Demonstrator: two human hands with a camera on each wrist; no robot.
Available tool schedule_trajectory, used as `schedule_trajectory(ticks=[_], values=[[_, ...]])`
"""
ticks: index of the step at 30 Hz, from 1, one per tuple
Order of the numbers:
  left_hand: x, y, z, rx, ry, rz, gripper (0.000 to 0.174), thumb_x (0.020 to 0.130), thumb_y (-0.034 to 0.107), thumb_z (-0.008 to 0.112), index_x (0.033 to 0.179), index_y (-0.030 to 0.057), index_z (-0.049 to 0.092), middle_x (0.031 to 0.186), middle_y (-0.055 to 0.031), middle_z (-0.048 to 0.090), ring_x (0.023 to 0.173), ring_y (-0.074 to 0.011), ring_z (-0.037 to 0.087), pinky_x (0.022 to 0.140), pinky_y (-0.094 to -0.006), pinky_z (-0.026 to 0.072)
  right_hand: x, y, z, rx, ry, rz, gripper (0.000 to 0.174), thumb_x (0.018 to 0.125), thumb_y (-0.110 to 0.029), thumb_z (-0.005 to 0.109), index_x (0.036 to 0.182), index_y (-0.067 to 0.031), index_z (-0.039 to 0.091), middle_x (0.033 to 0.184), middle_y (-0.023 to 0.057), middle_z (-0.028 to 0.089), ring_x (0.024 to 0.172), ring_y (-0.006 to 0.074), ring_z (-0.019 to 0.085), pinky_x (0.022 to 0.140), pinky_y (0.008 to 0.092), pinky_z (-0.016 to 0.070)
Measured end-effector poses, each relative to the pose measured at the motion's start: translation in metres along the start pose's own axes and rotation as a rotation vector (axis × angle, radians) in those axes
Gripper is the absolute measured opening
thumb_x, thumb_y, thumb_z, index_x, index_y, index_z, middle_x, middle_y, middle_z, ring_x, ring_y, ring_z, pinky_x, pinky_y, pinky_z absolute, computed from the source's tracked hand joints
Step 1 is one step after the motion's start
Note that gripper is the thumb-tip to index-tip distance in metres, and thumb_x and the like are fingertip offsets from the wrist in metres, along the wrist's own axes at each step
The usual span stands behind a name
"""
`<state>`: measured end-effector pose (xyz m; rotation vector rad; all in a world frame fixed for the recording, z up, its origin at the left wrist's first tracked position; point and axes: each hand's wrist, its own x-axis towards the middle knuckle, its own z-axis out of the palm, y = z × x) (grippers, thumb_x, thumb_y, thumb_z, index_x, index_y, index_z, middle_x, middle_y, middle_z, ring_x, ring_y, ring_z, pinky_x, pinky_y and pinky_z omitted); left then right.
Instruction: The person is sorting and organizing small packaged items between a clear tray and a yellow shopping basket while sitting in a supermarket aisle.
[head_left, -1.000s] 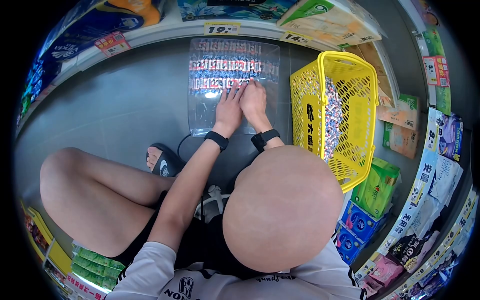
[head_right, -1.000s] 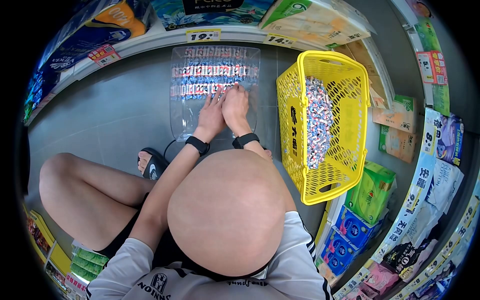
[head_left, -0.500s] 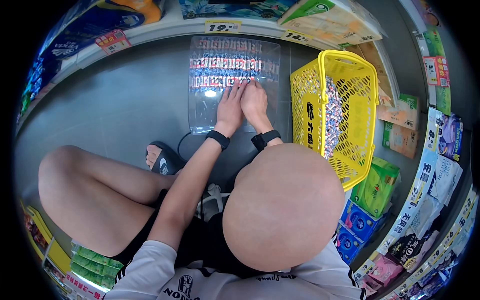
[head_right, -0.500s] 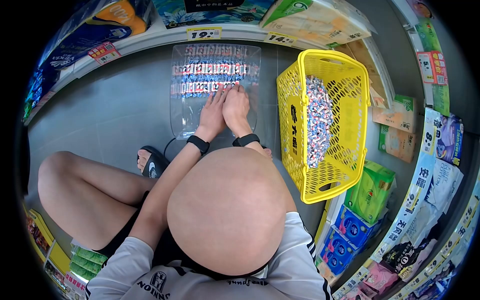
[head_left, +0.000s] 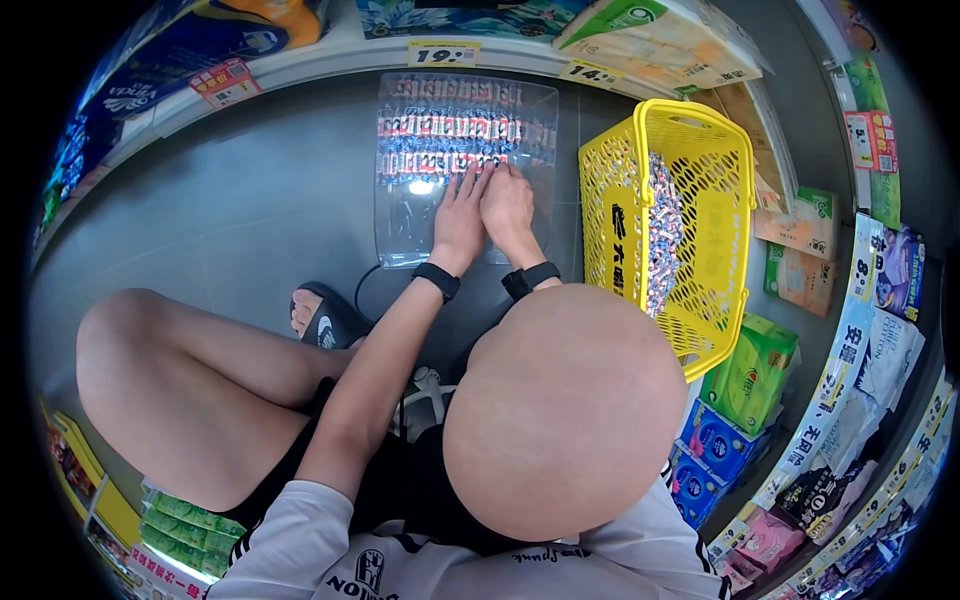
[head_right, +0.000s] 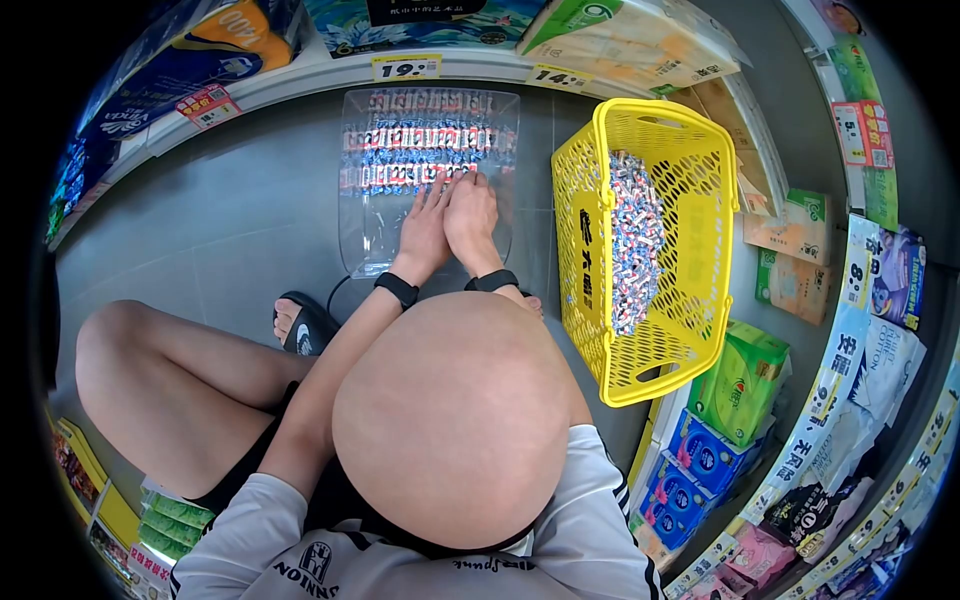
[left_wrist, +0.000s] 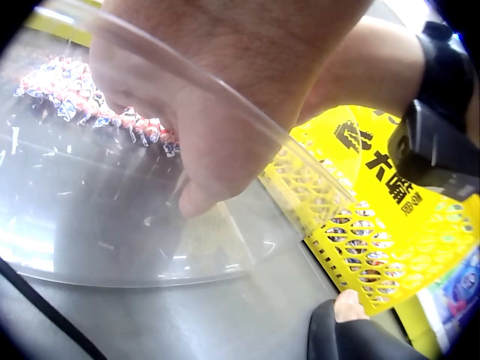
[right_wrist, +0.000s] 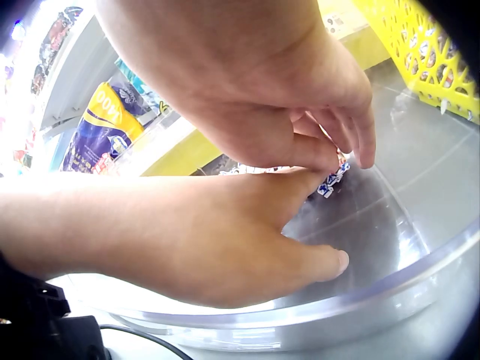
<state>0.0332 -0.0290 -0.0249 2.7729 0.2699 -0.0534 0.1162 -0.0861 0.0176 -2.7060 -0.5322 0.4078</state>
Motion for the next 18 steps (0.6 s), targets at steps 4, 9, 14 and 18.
schedule_trajectory(ticks=[4, 9, 14, 18], values=[[0.0003, -0.0003, -0.0018, 0.031, -0.014, -0.004, 0.071, 0.095, 0.023, 0.056, 0.160, 0.0086, 0.032, 0.170, -0.0056, 0.021, 0.157, -0.0285, 0.017, 0.126, -0.0469, 0.0209, 0.0035, 0.0073, 0.0103, 0.008, 0.055, -0.040, 0.031, 0.099, -0.014, 0.055, 0.116, 0.0093, 0.064, 0.120, 0.0270, 0.067, 0.104, 0.0460, 0.068, 0.089, 0.0507, 0.0567], [0.0017, 0.0010, -0.0047, 0.085, -0.054, -0.004, 0.073, 0.095, 0.022, 0.055, 0.161, 0.0079, 0.028, 0.170, -0.0069, 0.020, 0.157, -0.0279, 0.017, 0.126, -0.0466, 0.0207, 0.0061, 0.0100, 0.0105, 0.020, 0.034, -0.050, 0.031, 0.099, -0.015, 0.054, 0.115, 0.0090, 0.065, 0.120, 0.0270, 0.067, 0.103, 0.0463, 0.068, 0.088, 0.0513, 0.0567], [0.0024, 0.0011, -0.0007, 0.080, -0.048, -0.016, 0.073, 0.095, 0.023, 0.055, 0.161, 0.0077, 0.028, 0.170, -0.0073, 0.021, 0.157, -0.0272, 0.019, 0.125, -0.0466, 0.0209, 0.0065, 0.0073, 0.0082, 0.027, 0.040, -0.048, 0.031, 0.098, -0.014, 0.055, 0.118, 0.0068, 0.064, 0.121, 0.0266, 0.067, 0.104, 0.0462, 0.068, 0.089, 0.0518, 0.0563], [0.0009, 0.0010, -0.0017, 0.053, -0.003, -0.003, 0.073, 0.095, 0.023, 0.055, 0.161, 0.0074, 0.029, 0.170, -0.0079, 0.022, 0.157, -0.0271, 0.020, 0.125, -0.0463, 0.0215, 0.0050, 0.0049, 0.0033, 0.026, 0.033, -0.035, 0.034, 0.097, -0.014, 0.056, 0.124, 0.0053, 0.062, 0.120, 0.0268, 0.067, 0.105, 0.0465, 0.068, 0.090, 0.0517, 0.0559]])
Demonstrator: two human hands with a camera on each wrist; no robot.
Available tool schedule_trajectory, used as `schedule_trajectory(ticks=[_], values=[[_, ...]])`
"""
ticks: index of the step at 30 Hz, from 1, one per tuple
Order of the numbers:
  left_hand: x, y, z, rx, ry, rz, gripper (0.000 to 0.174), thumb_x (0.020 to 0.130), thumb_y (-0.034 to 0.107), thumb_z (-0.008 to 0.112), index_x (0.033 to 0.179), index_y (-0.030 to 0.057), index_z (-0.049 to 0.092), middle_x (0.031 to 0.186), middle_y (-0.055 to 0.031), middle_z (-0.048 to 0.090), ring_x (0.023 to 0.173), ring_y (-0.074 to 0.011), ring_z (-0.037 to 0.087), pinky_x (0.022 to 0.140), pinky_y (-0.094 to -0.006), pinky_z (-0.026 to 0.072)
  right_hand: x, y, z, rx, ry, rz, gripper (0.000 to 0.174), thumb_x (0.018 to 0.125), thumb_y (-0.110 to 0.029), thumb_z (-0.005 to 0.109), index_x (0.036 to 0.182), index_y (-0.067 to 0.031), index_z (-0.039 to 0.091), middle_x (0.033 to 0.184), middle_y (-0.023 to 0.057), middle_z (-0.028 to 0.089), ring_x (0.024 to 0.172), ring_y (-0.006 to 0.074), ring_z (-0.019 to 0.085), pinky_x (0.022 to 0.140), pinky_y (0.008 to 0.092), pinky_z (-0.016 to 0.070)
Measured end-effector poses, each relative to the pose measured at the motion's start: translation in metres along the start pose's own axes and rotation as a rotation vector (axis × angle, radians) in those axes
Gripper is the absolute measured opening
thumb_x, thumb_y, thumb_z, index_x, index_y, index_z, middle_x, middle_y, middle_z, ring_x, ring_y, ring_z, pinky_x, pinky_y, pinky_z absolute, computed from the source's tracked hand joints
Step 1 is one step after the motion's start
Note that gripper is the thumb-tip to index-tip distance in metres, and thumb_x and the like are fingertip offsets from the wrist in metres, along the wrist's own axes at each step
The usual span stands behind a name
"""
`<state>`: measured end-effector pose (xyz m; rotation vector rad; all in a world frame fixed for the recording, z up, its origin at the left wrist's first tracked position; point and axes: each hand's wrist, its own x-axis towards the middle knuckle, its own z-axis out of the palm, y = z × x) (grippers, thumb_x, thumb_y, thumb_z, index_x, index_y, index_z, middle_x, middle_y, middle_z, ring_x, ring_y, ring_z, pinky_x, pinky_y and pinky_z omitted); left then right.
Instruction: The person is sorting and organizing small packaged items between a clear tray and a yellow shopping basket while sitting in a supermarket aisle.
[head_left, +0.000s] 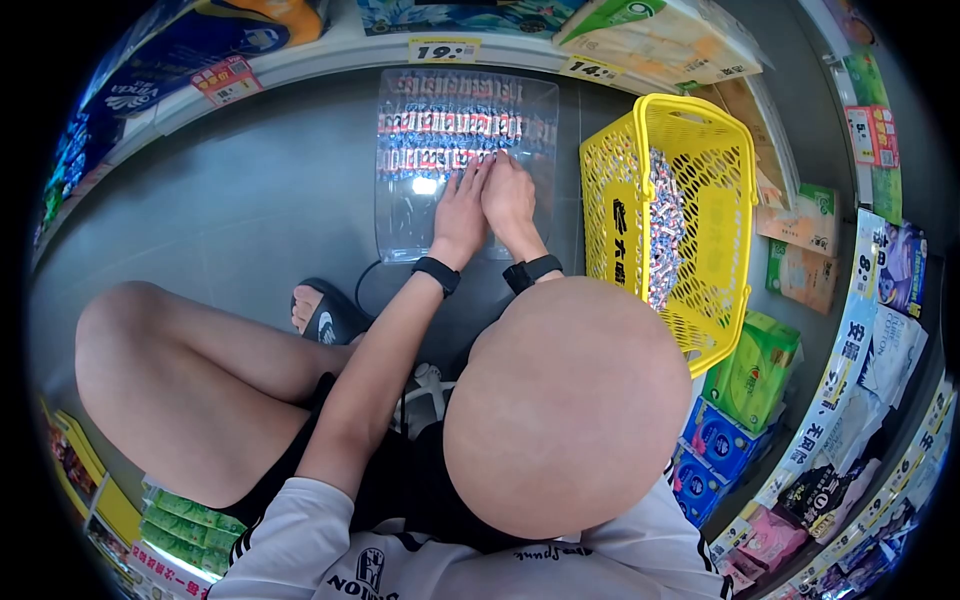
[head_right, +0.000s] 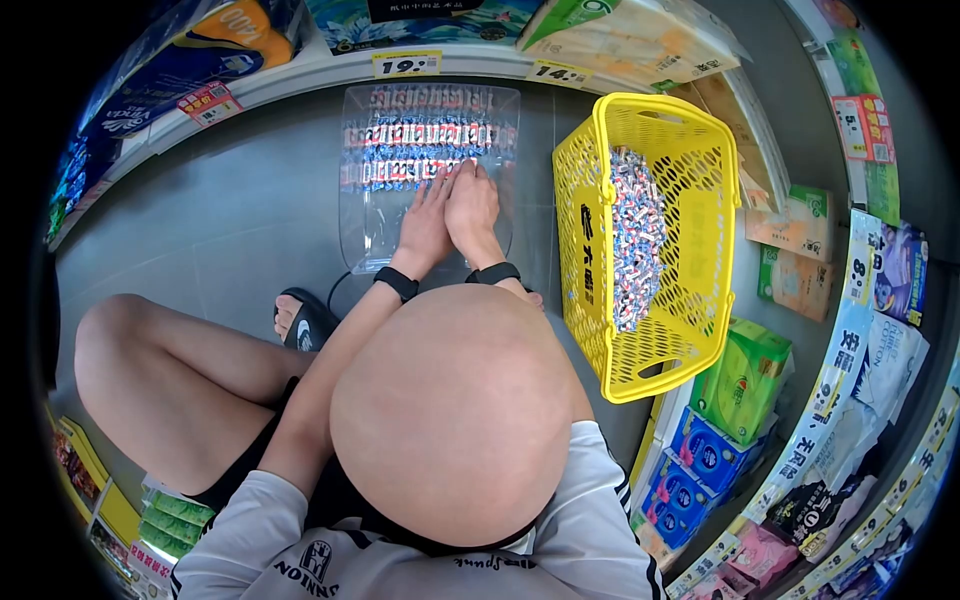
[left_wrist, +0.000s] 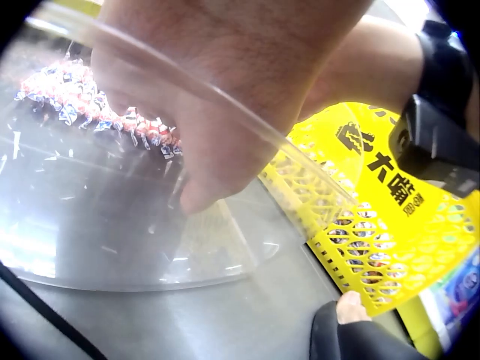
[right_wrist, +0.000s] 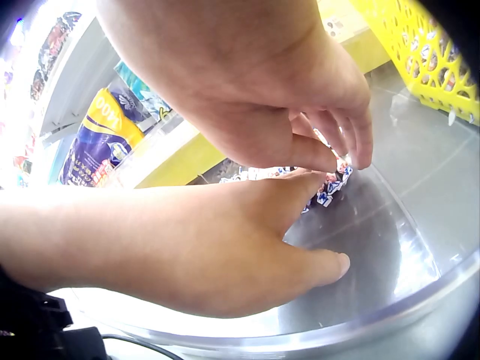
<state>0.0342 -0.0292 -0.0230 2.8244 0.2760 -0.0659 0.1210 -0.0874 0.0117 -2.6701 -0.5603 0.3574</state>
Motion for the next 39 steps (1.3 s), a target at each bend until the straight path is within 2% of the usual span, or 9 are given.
schedule_trajectory(ticks=[5, 11, 16, 20, 23, 25, 28, 32, 39], values=[[-0.001, -0.001, -0.005, 0.090, -0.012, 0.011, 0.072, 0.095, 0.023, 0.055, 0.160, 0.0062, 0.030, 0.169, -0.0085, 0.024, 0.157, -0.0266, 0.021, 0.125, -0.0458, 0.0217, 0.002, -0.001, -0.004, 0.018, -0.009, 0.014, 0.038, 0.096, -0.016, 0.057, 0.127, 0.0042, 0.062, 0.121, 0.0267, 0.067, 0.107, 0.0461, 0.067, 0.092, 0.0513, 0.0554], [-0.006, -0.005, -0.001, 0.115, -0.005, -0.014, 0.071, 0.096, 0.022, 0.054, 0.160, 0.0041, 0.029, 0.169, -0.0089, 0.026, 0.156, -0.0245, 0.024, 0.123, -0.0457, 0.0253, -0.001, -0.001, -0.016, 0.010, -0.011, -0.015, 0.045, 0.087, -0.004, 0.059, 0.132, 0.0018, 0.061, 0.123, 0.0250, 0.068, 0.110, 0.0436, 0.067, 0.098, 0.0480, 0.0537], [-0.010, -0.007, -0.016, 0.165, -0.079, -0.052, 0.073, 0.094, 0.019, 0.056, 0.160, 0.0025, 0.028, 0.169, -0.0102, 0.025, 0.154, -0.0249, 0.029, 0.122, -0.0478, 0.0292, 0.002, -0.013, -0.065, 0.090, -0.181, -0.043, 0.045, 0.083, 0.002, 0.057, 0.124, -0.0079, 0.069, 0.112, 0.0230, 0.072, 0.110, 0.0396, 0.068, 0.098, 0.0462, 0.0527], [-0.009, -0.008, -0.021, 0.103, -0.048, -0.055, 0.075, 0.091, 0.017, 0.061, 0.159, 0.0018, 0.030, 0.167, -0.0119, 0.030, 0.152, -0.0274, 0.033, 0.121, -0.0487, 0.0320, 0.000, -0.022, -0.091, 0.063, -0.151, -0.063, 0.029, 0.088, -0.012, 0.066, 0.116, -0.0102, 0.073, 0.098, 0.0218, 0.075, 0.099, 0.0415, 0.071, 0.092, 0.0475, 0.0548], [-0.012, -0.006, -0.030, 0.043, -0.033, -0.048, 0.070, 0.088, 0.016, 0.065, 0.152, 0.0007, 0.040, 0.161, -0.0154, 0.037, 0.146, -0.0300, 0.041, 0.117, -0.0489, 0.0375, -0.002, -0.018, -0.093, -0.001, -0.103, -0.087, 0.027, 0.089, -0.018, 0.069, 0.114, -0.0095, 0.073, 0.091, 0.0218, 0.075, 0.094, 0.0422, 0.071, 0.090, 0.0482, 0.0554], [-0.014, -0.004, -0.035, -0.055, 0.011, -0.043, 0.052, 0.085, 0.016, 0.067, 0.134, 0.0005, 0.056, 0.146, -0.0174, 0.051, 0.134, -0.0315, 0.052, 0.110, -0.0494, 0.0450, -0.006, -0.019, -0.100, -0.014, -0.092, -0.080, 0.026, 0.089, -0.017, 0.069, 0.113, -0.0088, 0.073, 0.090, 0.0222, 0.074, 0.094, 0.0420, 0.072, 0.089, 0.0482, 0.0555], [-0.017, -0.004, -0.041, -0.094, 0.029, -0.007, 0.031, 0.086, 0.015, 0.065, 0.114, 0.0015, 0.066, 0.126, -0.0166, 0.063, 0.122, -0.0313, 0.059, 0.099, -0.0492, 0.0519, -0.015, -0.015, -0.106, -0.004, -0.060, -0.066, 0.024, 0.088, -0.016, 0.069, 0.110, -0.0075, 0.074, 0.089, 0.0226, 0.074, 0.092, 0.0414, 0.072, 0.087, 0.0479, 0.0558], [-0.022, 0.003, -0.050, -0.124, -0.060, -0.012, 0.029, 0.085, 0.015, 0.065, 0.110, 0.0010, 0.065, 0.124, -0.0181, 0.062, 0.122, -0.0359, 0.058, 0.095, -0.0511, 0.0521, -0.027, 0.002, -0.110, 0.042, -0.030, -0.068, 0.018, 0.087, -0.014, 0.068, 0.102, -0.0077, 0.075, 0.087, 0.0231, 0.073, 0.088, 0.0396, 0.073, 0.083, 0.0461, 0.0562], [-0.028, 0.021, -0.052, -0.256, -0.029, 0.068, 0.017, 0.086, 0.016, 0.062, 0.094, 0.0023, 0.068, 0.098, -0.0208, 0.069, 0.097, -0.0396, 0.068, 0.083, -0.0514, 0.0566, -0.049, 0.026, -0.117, 0.079, -0.058, -0.084, 0.016, 0.087, -0.015, 0.069, 0.099, -0.0091, 0.076, 0.085, 0.0207, 0.074, 0.084, 0.0371, 0.073, 0.079, 0.0447, 0.0566]])
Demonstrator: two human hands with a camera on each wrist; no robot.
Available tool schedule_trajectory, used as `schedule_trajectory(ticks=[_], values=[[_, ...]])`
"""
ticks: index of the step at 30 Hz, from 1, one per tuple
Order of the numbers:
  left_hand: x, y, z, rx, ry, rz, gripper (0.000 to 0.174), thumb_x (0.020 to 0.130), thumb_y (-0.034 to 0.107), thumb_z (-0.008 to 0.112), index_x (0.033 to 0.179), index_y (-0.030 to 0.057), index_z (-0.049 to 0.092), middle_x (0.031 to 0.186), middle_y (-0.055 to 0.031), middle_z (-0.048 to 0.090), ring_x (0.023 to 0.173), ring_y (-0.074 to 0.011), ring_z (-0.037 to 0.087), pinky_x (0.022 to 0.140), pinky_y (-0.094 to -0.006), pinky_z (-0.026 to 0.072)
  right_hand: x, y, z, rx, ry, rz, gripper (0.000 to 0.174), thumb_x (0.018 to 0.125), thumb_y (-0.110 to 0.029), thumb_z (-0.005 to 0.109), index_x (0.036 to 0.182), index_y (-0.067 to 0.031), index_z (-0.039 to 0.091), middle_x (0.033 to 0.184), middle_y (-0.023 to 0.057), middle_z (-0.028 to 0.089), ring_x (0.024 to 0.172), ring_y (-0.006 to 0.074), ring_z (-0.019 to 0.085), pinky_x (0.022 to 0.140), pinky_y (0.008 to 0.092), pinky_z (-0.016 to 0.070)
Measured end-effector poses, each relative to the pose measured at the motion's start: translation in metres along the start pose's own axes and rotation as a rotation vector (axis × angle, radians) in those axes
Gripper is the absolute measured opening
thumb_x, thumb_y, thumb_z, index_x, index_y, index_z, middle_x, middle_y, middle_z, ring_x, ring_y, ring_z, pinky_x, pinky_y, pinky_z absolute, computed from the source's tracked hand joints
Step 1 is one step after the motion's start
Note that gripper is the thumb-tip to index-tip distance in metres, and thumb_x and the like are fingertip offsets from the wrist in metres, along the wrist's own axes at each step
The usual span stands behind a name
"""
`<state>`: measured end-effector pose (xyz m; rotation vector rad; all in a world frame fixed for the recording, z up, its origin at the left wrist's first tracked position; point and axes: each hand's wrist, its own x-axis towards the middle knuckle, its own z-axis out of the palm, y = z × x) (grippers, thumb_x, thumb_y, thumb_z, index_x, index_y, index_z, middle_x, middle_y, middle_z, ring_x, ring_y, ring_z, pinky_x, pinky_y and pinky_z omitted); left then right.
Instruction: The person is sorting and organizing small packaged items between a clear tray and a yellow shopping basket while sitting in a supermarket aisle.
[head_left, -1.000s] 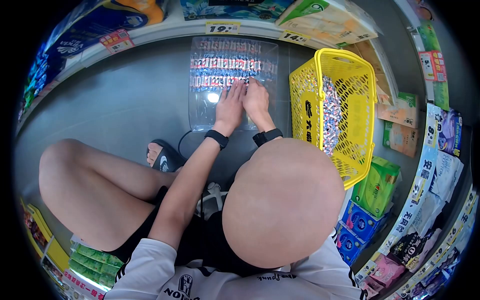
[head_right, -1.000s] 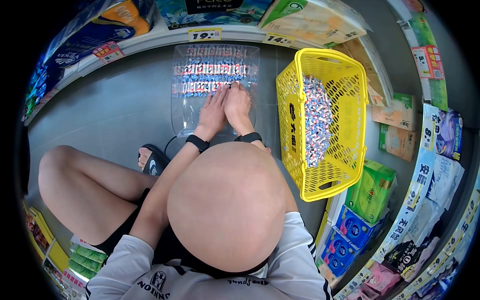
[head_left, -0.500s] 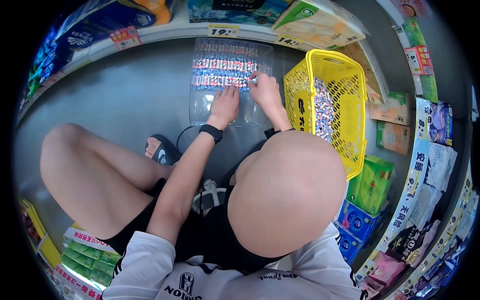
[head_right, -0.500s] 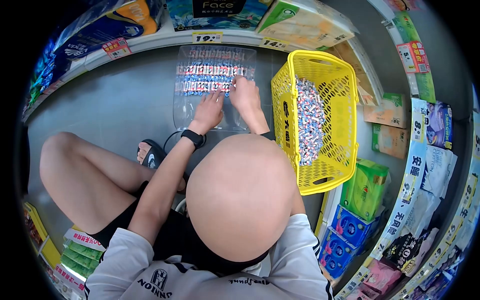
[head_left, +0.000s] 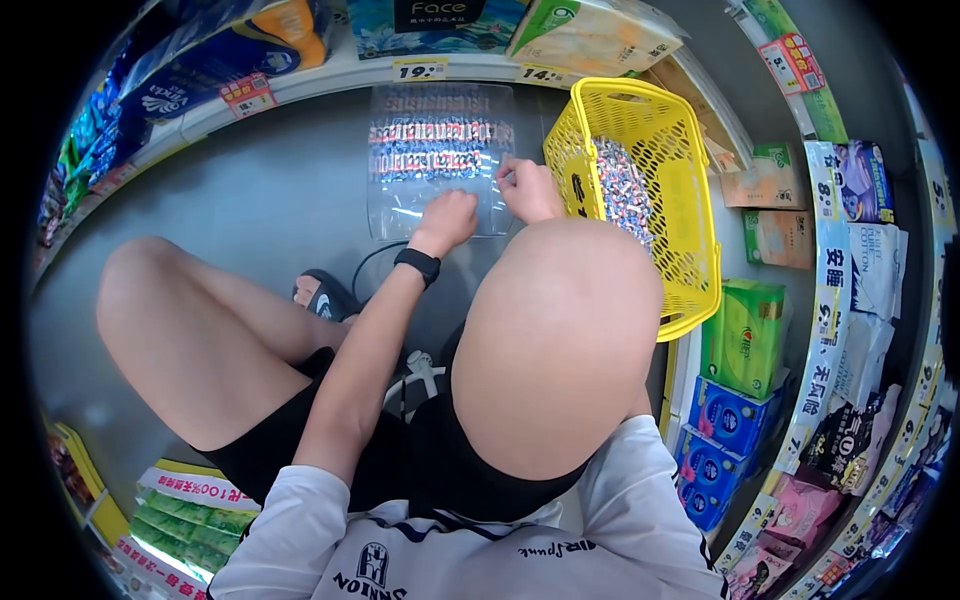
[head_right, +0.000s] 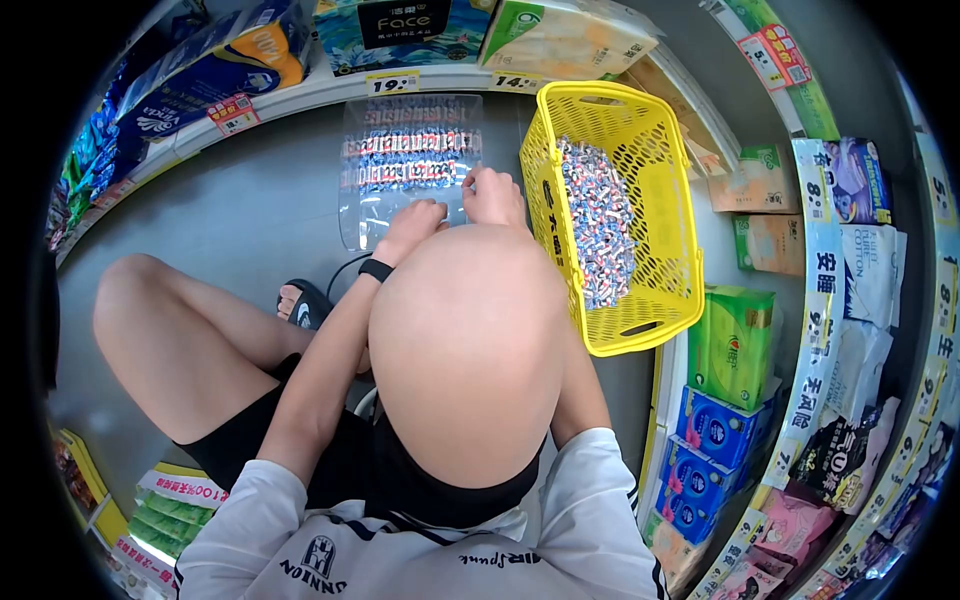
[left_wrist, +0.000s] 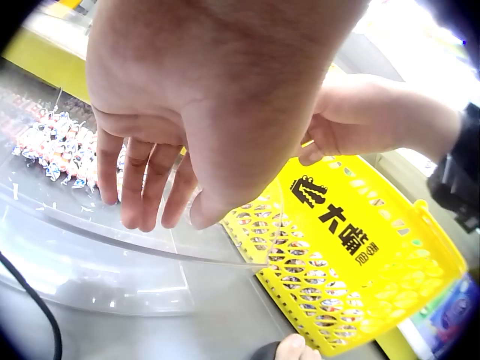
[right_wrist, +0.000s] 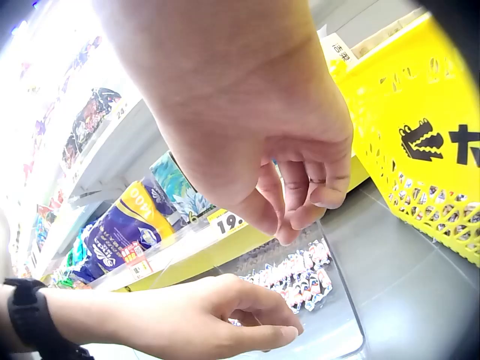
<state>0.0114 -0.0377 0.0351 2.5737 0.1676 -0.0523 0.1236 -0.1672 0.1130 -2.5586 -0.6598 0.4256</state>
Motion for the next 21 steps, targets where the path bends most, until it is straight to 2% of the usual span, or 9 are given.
schedule_trajectory(ticks=[3, 5, 8, 11, 13, 15, 17, 19, 21], values=[[-0.007, 0.010, -0.008, -0.061, -0.040, 0.023, 0.017, 0.086, 0.016, 0.062, 0.093, 0.0016, 0.068, 0.097, -0.0231, 0.069, 0.094, -0.0417, 0.068, 0.082, -0.0527, 0.0564, -0.005, 0.009, 0.003, -0.044, 0.008, -0.025, 0.016, 0.086, -0.016, 0.070, 0.100, -0.0097, 0.077, 0.085, 0.0194, 0.074, 0.084, 0.0362, 0.073, 0.078, 0.0445, 0.0568], [-0.008, 0.018, -0.020, -0.066, -0.065, 0.024, 0.017, 0.086, 0.016, 0.062, 0.092, 0.0013, 0.068, 0.097, -0.0242, 0.069, 0.094, -0.0424, 0.068, 0.082, -0.0533, 0.0561, -0.004, 0.015, 0.004, -0.059, -0.070, -0.019, 0.016, 0.087, -0.017, 0.070, 0.099, -0.0097, 0.077, 0.086, 0.0193, 0.074, 0.085, 0.0357, 0.073, 0.079, 0.0450, 0.0569], [-0.005, 0.030, -0.035, -0.059, -0.051, 0.061, 0.019, 0.086, 0.018, 0.062, 0.091, 0.0008, 0.068, 0.090, -0.0246, 0.068, 0.088, -0.0432, 0.068, 0.080, -0.0540, 0.0559, -0.009, 0.017, -0.007, -0.047, -0.098, -0.065, 0.016, 0.087, -0.016, 0.069, 0.099, -0.0083, 0.076, 0.088, 0.0190, 0.075, 0.084, 0.0353, 0.073, 0.079, 0.0453, 0.0571], [0.006, 0.058, -0.060, -0.125, 0.004, 0.052, 0.019, 0.087, 0.019, 0.063, 0.089, 0.0003, 0.068, 0.084, -0.0257, 0.068, 0.086, -0.0438, 0.068, 0.079, -0.0537, 0.0558, -0.011, 0.026, -0.009, 0.003, 0.053, -0.093, 0.017, 0.087, -0.013, 0.068, 0.100, -0.0068, 0.076, 0.090, 0.0199, 0.075, 0.086, 0.0374, 0.073, 0.080, 0.0461, 0.0570], [0.022, 0.074, -0.065, -0.176, 0.199, 0.064, 0.019, 0.088, 0.018, 0.064, 0.089, -0.0001, 0.068, 0.083, -0.0260, 0.067, 0.083, -0.0452, 0.067, 0.079, -0.0537, 0.0556, -0.018, 0.020, -0.029, 0.036, 0.069, -0.106, 0.017, 0.087, -0.012, 0.066, 0.101, -0.0057, 0.075, 0.090, 0.0211, 0.074, 0.086, 0.0387, 0.072, 0.081, 0.0464, 0.0570], [0.031, 0.091, -0.075, -0.205, 0.197, 0.094, 0.018, 0.088, 0.016, 0.065, 0.090, -0.0014, 0.069, 0.088, -0.0261, 0.068, 0.085, -0.0455, 0.067, 0.079, -0.0534, 0.0549, -0.024, 0.013, -0.055, 0.065, 0.088, -0.118, 0.018, 0.088, -0.011, 0.065, 0.101, -0.0045, 0.075, 0.091, 0.0222, 0.074, 0.086, 0.0399, 0.072, 0.081, 0.0468, 0.0569], [0.044, 0.105, -0.083, -0.266, 0.160, 0.235, 0.018, 0.088, 0.012, 0.065, 0.097, -0.0031, 0.069, 0.092, -0.0257, 0.068, 0.090, -0.0446, 0.066, 0.081, -0.0523, 0.0541, -0.028, 0.014, -0.078, 0.158, 0.160, -0.163, 0.015, 0.088, -0.010, 0.065, 0.094, -0.0002, 0.074, 0.091, 0.0278, 0.071, 0.090, 0.0447, 0.069, 0.084, 0.0509, 0.0555], [0.051, 0.126, -0.093, -0.279, 0.143, 0.287, 0.018, 0.089, 0.009, 0.063, 0.100, -0.0037, 0.069, 0.096, -0.0251, 0.067, 0.094, -0.0437, 0.065, 0.083, -0.0511, 0.0533, -0.030, 0.020, -0.102, 0.144, 0.189, -0.135, 0.017, 0.088, -0.012, 0.065, 0.097, -0.0025, 0.076, 0.092, 0.0266, 0.072, 0.090, 0.0431, 0.070, 0.085, 0.0506, 0.0557], [0.057, 0.143, -0.094, -0.332, 0.220, 0.445, 0.015, 0.086, 0.004, 0.066, 0.099, -0.0030, 0.069, 0.089, -0.0183, 0.066, 0.090, -0.0369, 0.067, 0.079, -0.0452, 0.0533, -0.035, 0.031, -0.123, 0.072, 0.167, 0.030, 0.018, 0.087, -0.014, 0.067, 0.099, -0.0048, 0.077, 0.093, 0.0257, 0.072, 0.093, 0.0420, 0.070, 0.086, 0.0493, 0.0560]])
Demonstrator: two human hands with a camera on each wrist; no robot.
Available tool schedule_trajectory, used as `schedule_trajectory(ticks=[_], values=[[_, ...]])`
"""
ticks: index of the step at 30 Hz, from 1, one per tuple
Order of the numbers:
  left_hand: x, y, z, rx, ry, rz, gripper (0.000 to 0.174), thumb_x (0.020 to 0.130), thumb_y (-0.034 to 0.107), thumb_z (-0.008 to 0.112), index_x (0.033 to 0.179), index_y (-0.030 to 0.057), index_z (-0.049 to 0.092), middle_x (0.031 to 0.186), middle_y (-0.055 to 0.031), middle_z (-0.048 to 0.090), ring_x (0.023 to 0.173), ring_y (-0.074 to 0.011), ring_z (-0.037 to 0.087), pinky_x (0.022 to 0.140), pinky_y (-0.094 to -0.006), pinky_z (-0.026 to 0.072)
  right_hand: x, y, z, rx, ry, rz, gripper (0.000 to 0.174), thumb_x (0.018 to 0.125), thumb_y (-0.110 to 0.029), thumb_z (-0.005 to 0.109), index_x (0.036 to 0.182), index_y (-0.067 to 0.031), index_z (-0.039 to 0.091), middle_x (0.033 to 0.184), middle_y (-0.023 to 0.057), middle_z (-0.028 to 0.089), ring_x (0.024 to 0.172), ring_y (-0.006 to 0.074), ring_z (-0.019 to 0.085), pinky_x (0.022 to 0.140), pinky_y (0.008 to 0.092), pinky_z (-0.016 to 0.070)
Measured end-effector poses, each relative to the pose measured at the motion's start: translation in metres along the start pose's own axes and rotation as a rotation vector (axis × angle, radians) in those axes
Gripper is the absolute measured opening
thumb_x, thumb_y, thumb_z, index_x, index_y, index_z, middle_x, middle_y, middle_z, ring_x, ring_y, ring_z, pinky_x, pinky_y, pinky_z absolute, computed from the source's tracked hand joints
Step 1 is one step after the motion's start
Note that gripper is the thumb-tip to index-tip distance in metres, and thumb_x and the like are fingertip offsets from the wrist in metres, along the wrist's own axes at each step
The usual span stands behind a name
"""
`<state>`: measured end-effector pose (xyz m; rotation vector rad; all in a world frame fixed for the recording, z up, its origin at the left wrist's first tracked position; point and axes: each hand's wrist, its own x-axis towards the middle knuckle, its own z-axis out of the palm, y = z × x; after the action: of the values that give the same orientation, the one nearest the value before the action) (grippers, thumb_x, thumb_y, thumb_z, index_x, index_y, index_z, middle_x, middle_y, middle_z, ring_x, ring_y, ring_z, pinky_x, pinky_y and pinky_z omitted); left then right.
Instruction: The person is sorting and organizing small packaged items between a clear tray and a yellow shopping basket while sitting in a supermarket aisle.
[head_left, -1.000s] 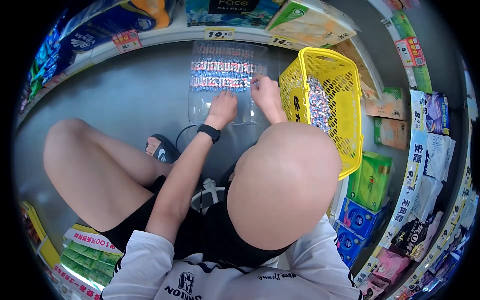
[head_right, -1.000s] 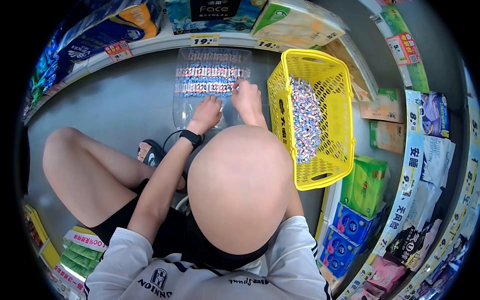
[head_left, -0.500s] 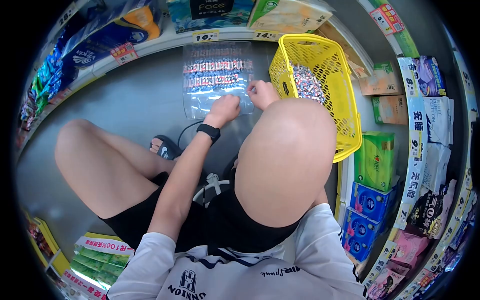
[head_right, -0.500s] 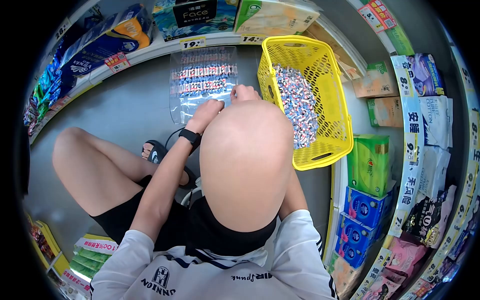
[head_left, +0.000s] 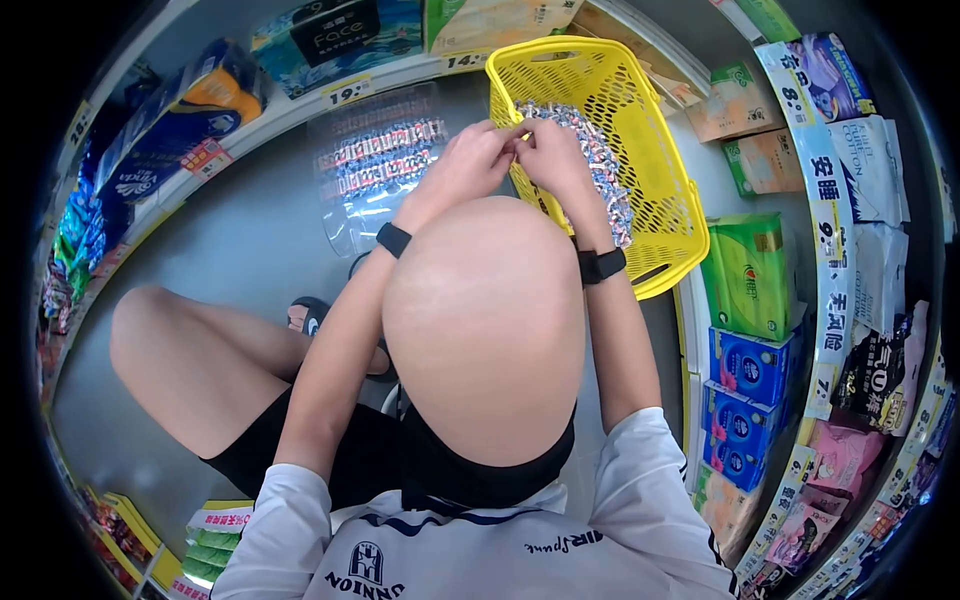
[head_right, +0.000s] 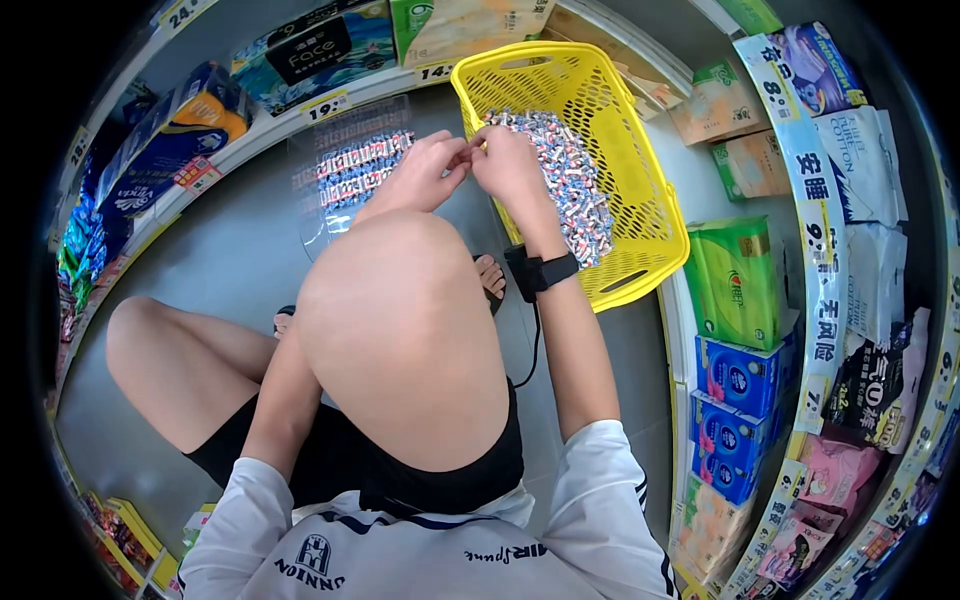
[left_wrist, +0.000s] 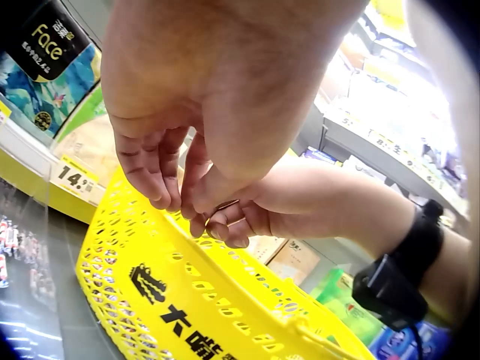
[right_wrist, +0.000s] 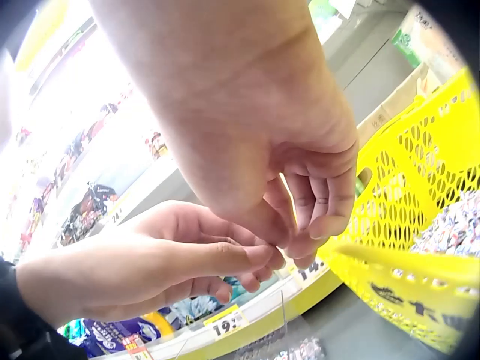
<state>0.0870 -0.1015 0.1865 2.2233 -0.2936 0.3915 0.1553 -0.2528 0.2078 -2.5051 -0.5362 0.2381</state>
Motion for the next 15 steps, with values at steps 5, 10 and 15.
schedule_trajectory(ticks=[5, 10, 15], values=[[0.039, 0.018, 0.029, 0.058, -0.179, 0.053, 0.014, 0.089, 0.008, 0.063, 0.097, -0.0016, 0.069, 0.094, -0.0203, 0.068, 0.094, -0.0392, 0.065, 0.082, -0.0471, 0.0533, 0.003, 0.042, -0.037, -0.070, -0.021, 0.152, 0.019, 0.086, -0.019, 0.069, 0.100, -0.0103, 0.078, 0.096, 0.0216, 0.074, 0.096, 0.0382, 0.072, 0.089, 0.0457, 0.0558], [0.068, 0.009, 0.082, 0.100, -0.250, 0.154, 0.010, 0.088, 0.005, 0.061, 0.087, -0.0032, 0.067, 0.091, -0.0217, 0.068, 0.091, -0.0410, 0.066, 0.078, -0.0498, 0.0532, 0.004, 0.079, -0.051, -0.221, -0.060, 0.310, 0.018, 0.085, -0.018, 0.068, 0.100, -0.0138, 0.077, 0.105, 0.0203, 0.074, 0.102, 0.0360, 0.071, 0.090, 0.0454, 0.0559], [0.082, 0.004, 0.118, 0.190, -0.462, 0.133, 0.014, 0.087, 0.006, 0.059, 0.085, -0.0029, 0.069, 0.087, -0.0254, 0.068, 0.085, -0.0438, 0.067, 0.076, -0.0518, 0.0545, 0.002, 0.122, -0.042, -0.261, -0.114, 0.455, 0.022, 0.083, -0.018, 0.070, 0.105, -0.0163, 0.074, 0.111, 0.0160, 0.074, 0.105, 0.0348, 0.071, 0.090, 0.0465, 0.0561]])
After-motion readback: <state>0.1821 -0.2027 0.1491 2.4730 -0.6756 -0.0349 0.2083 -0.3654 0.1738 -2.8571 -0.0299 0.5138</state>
